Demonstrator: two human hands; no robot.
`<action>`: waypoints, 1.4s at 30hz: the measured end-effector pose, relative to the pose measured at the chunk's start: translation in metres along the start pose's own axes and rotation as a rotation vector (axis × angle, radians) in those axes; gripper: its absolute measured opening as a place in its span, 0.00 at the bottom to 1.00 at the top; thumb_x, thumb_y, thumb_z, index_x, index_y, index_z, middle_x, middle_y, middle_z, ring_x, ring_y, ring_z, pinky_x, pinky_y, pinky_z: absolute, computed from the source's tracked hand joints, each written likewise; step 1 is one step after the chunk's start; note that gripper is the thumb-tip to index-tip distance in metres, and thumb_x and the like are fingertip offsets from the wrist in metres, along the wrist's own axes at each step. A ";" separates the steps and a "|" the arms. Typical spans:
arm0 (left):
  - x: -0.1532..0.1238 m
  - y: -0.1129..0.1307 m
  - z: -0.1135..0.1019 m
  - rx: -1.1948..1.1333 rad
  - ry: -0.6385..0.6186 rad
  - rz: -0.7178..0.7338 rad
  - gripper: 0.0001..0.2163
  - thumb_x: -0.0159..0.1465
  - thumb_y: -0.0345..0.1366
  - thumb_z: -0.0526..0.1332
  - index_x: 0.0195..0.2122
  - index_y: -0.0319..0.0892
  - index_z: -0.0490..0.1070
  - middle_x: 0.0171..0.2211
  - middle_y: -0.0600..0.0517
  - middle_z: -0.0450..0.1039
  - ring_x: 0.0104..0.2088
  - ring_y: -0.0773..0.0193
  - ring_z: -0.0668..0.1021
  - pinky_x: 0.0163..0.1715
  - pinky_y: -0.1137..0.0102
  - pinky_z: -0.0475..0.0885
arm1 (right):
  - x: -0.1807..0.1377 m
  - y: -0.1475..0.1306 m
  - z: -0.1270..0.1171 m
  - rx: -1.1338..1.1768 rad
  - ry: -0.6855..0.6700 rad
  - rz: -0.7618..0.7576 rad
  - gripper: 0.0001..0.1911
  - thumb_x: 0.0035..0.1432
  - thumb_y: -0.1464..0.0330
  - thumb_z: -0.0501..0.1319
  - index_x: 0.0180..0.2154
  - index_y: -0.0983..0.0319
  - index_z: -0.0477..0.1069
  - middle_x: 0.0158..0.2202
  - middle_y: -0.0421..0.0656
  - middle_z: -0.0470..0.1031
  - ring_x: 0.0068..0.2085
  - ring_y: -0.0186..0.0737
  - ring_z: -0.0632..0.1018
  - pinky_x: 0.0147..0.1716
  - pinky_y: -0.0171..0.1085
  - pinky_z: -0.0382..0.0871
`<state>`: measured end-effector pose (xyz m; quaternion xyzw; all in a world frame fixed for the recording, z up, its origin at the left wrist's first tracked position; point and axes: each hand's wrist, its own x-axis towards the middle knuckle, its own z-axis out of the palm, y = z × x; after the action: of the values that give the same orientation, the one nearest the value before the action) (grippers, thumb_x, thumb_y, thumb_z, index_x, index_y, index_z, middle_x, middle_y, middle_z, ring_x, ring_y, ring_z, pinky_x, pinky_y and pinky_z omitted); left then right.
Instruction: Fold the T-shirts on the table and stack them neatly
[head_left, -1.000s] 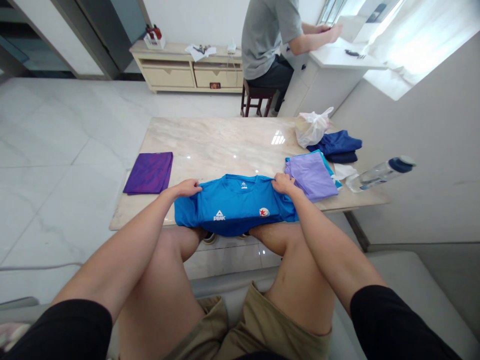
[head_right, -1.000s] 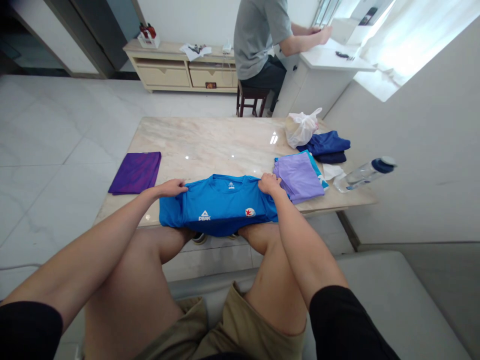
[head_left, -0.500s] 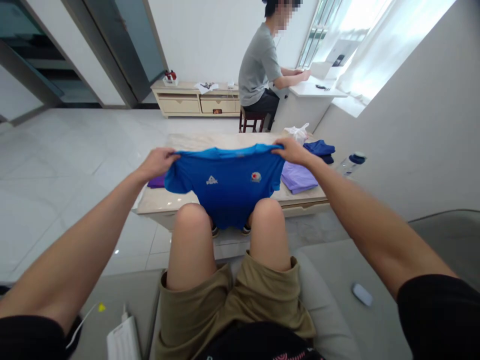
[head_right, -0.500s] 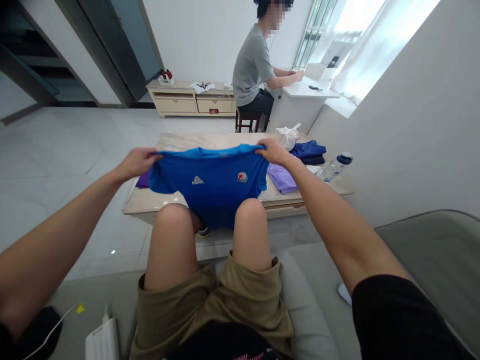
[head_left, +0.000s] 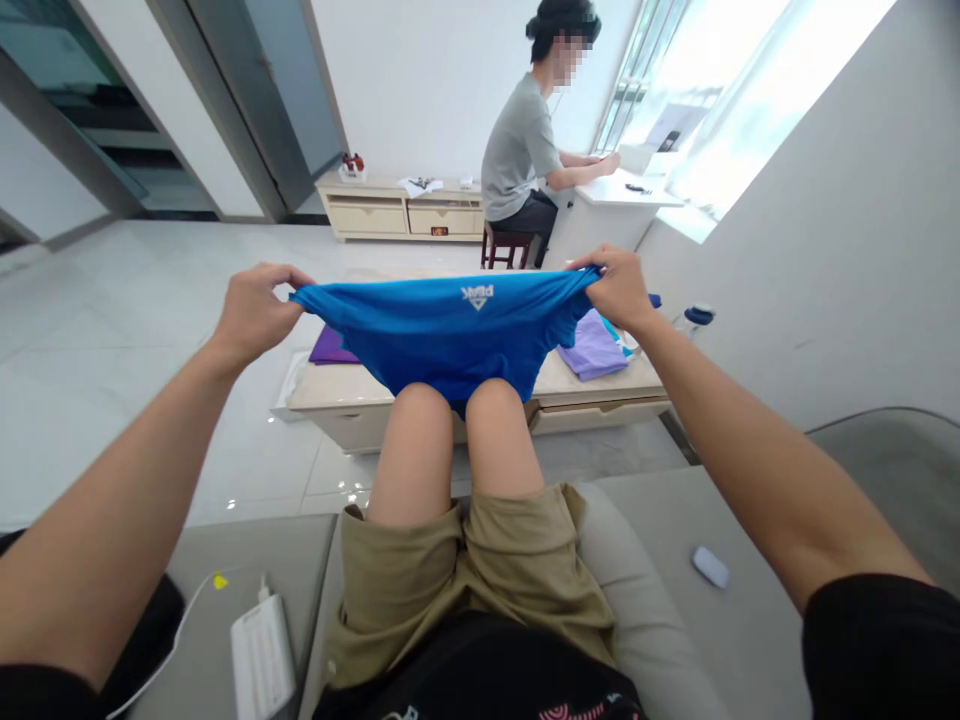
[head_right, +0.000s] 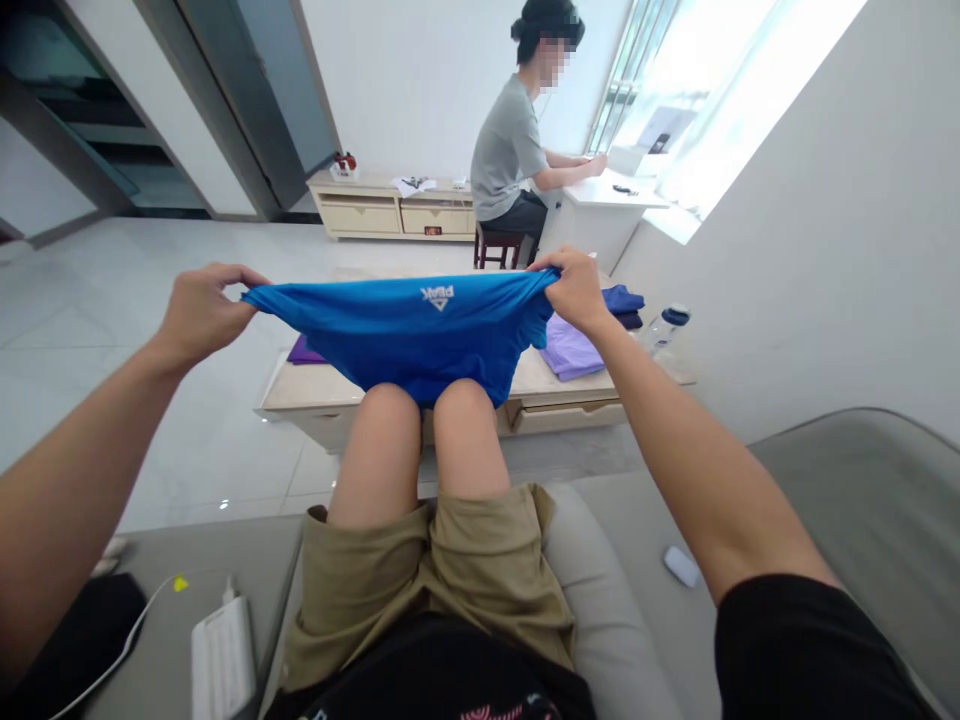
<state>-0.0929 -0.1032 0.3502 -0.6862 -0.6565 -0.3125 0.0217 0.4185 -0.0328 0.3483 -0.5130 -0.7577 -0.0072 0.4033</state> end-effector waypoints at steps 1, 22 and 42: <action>-0.001 -0.001 -0.004 -0.001 0.046 -0.014 0.15 0.66 0.40 0.58 0.46 0.38 0.79 0.46 0.52 0.84 0.48 0.62 0.80 0.57 0.67 0.74 | -0.001 0.000 -0.002 -0.014 0.058 -0.004 0.11 0.62 0.74 0.62 0.38 0.61 0.85 0.37 0.43 0.81 0.39 0.41 0.80 0.46 0.42 0.76; -0.122 -0.051 -0.010 0.067 0.051 0.030 0.15 0.58 0.42 0.57 0.35 0.45 0.82 0.26 0.52 0.80 0.28 0.58 0.80 0.31 0.68 0.69 | -0.133 -0.008 -0.018 -0.132 0.419 -0.115 0.13 0.64 0.65 0.60 0.37 0.59 0.84 0.32 0.44 0.84 0.32 0.44 0.83 0.37 0.41 0.76; -0.208 -0.044 0.027 0.000 0.661 -0.286 0.13 0.64 0.48 0.49 0.25 0.49 0.58 0.22 0.54 0.62 0.26 0.60 0.69 0.31 0.65 0.59 | -0.235 -0.002 0.014 -0.140 0.753 0.247 0.28 0.78 0.46 0.52 0.40 0.61 0.77 0.33 0.48 0.80 0.34 0.48 0.81 0.35 0.43 0.73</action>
<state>-0.1104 -0.2699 0.2169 -0.4495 -0.7034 -0.5172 0.1890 0.4435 -0.2091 0.1944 -0.5881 -0.4872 -0.1975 0.6147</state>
